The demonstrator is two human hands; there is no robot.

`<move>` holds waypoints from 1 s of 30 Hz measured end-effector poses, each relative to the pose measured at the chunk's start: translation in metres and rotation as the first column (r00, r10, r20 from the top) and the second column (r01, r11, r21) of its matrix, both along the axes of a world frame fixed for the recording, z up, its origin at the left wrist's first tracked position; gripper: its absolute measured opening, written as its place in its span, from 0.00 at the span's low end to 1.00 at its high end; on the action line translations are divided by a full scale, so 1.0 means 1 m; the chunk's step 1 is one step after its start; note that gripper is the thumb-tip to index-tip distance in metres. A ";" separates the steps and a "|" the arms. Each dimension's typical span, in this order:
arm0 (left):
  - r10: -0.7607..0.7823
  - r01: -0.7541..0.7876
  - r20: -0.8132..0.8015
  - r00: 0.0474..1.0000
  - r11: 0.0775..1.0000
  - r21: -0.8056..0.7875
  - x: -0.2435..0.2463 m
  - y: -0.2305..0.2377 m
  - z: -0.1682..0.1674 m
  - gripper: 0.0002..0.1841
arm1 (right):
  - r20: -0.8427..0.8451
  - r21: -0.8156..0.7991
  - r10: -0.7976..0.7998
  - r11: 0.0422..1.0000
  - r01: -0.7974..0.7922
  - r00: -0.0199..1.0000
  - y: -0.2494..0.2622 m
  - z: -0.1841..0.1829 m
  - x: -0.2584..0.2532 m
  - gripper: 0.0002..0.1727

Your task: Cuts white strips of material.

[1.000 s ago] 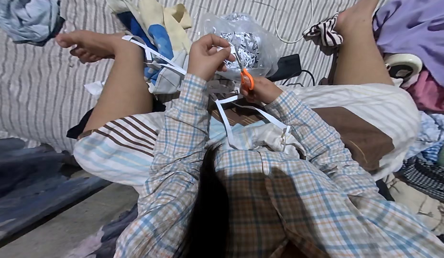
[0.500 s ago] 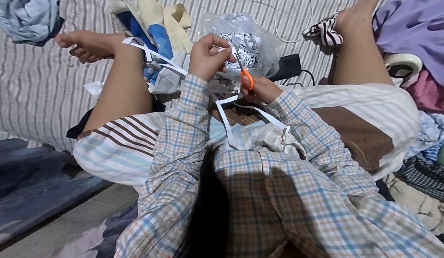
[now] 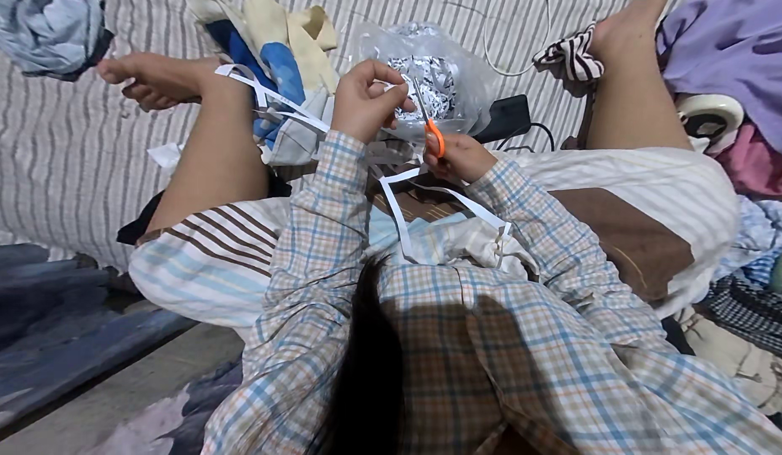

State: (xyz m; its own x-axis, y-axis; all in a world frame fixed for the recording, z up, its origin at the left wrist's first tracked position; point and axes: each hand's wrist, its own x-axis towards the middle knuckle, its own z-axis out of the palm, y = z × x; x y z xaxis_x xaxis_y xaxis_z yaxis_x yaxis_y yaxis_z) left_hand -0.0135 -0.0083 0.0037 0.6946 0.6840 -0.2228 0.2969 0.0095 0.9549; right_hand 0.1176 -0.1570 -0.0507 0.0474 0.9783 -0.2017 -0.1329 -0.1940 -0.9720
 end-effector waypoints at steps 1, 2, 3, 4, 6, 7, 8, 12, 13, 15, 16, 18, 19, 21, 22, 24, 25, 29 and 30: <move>0.000 0.000 -0.001 1.000 1.000 0.003 0.000 0.000 0.000 0.06 | -0.010 -0.013 -0.012 1.000 0.012 1.000 0.000 0.000 0.000 0.23; 0.003 -0.003 0.001 1.000 1.000 0.005 -0.001 0.001 0.000 0.06 | -0.026 -0.045 -0.020 0.999 0.018 0.999 0.001 0.002 0.001 0.24; 0.009 -0.009 0.003 1.000 1.000 0.007 -0.001 0.001 0.000 0.06 | -0.057 -0.079 -0.019 0.997 0.014 0.998 0.003 0.002 0.002 0.26; 0.014 -0.014 0.004 1.000 1.000 0.009 -0.001 0.001 0.000 0.06 | -0.121 -0.105 -0.011 0.994 -0.002 0.993 0.003 0.003 0.004 0.28; 0.021 -0.021 0.008 1.000 1.000 0.005 -0.001 0.001 0.000 0.06 | -0.308 -0.152 0.023 0.986 -0.074 0.951 0.004 0.005 0.008 0.33; 0.025 -0.025 0.011 1.000 1.000 0.002 0.000 0.001 0.000 0.06 | -0.391 -0.156 0.047 0.981 -0.117 0.919 0.004 0.004 0.010 0.34; 0.028 -0.028 0.013 1.000 1.000 -0.002 0.000 0.001 -0.001 0.06 | -0.453 -0.159 0.063 0.976 -0.150 0.889 0.004 0.005 0.011 0.35; 0.033 -0.033 0.011 0.999 0.999 -0.016 0.000 0.003 -0.003 0.06 | -0.471 -0.170 0.112 0.962 -0.215 0.875 0.002 0.007 0.017 0.40; 0.035 -0.035 0.011 0.999 0.999 -0.018 0.000 0.004 -0.003 0.06 | -0.463 -0.178 0.131 0.955 -0.236 0.877 0.001 0.007 0.020 0.41; 0.041 -0.040 0.012 0.999 0.999 -0.019 0.000 0.005 -0.004 0.06 | -0.352 -0.235 0.175 0.934 -0.268 0.919 -0.001 0.014 0.025 0.42; 0.041 -0.040 0.011 0.999 0.999 -0.021 0.000 0.007 -0.004 0.06 | -0.211 -0.308 0.208 0.913 -0.267 0.955 -0.001 0.026 0.027 0.40; 0.039 -0.039 0.019 0.999 0.999 -0.029 0.001 0.009 -0.004 0.07 | 0.095 -0.352 0.287 0.905 -0.238 0.953 -0.007 0.054 0.033 0.31; 0.041 -0.040 0.030 0.999 0.999 -0.031 0.001 0.009 -0.004 0.07 | 0.215 -0.311 0.293 0.925 -0.219 0.932 -0.011 0.065 0.037 0.25; 0.047 -0.046 0.054 0.997 0.998 -0.033 0.001 0.011 -0.002 0.06 | 0.345 -0.143 0.200 0.977 -0.159 0.917 -0.014 0.078 0.053 0.17; 0.049 -0.047 0.068 0.996 0.998 -0.035 0.001 0.012 -0.003 0.06 | 0.356 -0.065 0.103 0.994 -0.086 0.929 -0.013 0.082 0.062 0.15; 0.056 -0.053 0.090 0.994 0.998 -0.035 0.002 0.014 -0.002 0.06 | 0.343 0.077 -0.133 0.991 0.113 0.930 0.002 0.079 0.087 0.11; 0.058 -0.055 0.100 0.993 0.998 -0.034 0.002 0.015 -0.002 0.06 | 0.374 0.131 -0.234 0.971 0.198 0.897 0.015 0.073 0.101 0.11; 0.068 -0.064 0.167 0.984 0.997 -0.031 0.003 0.017 -0.003 0.06 | 0.809 0.080 -0.161 0.983 0.166 0.565 0.083 0.025 0.159 0.26; 0.072 -0.067 0.180 0.981 0.997 -0.029 0.004 0.018 -0.003 0.06 | 0.874 0.004 -0.058 0.994 0.112 0.482 0.102 0.012 0.168 0.27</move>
State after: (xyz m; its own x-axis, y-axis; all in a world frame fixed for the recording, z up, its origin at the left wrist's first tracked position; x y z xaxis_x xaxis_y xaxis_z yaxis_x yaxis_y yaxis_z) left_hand -0.0098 0.0095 0.0006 0.6758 0.7282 -0.1141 0.1171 0.0468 0.9920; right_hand 0.2860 -0.0550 -0.0391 0.3076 0.9501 -0.0524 0.7585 -0.2781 -0.5893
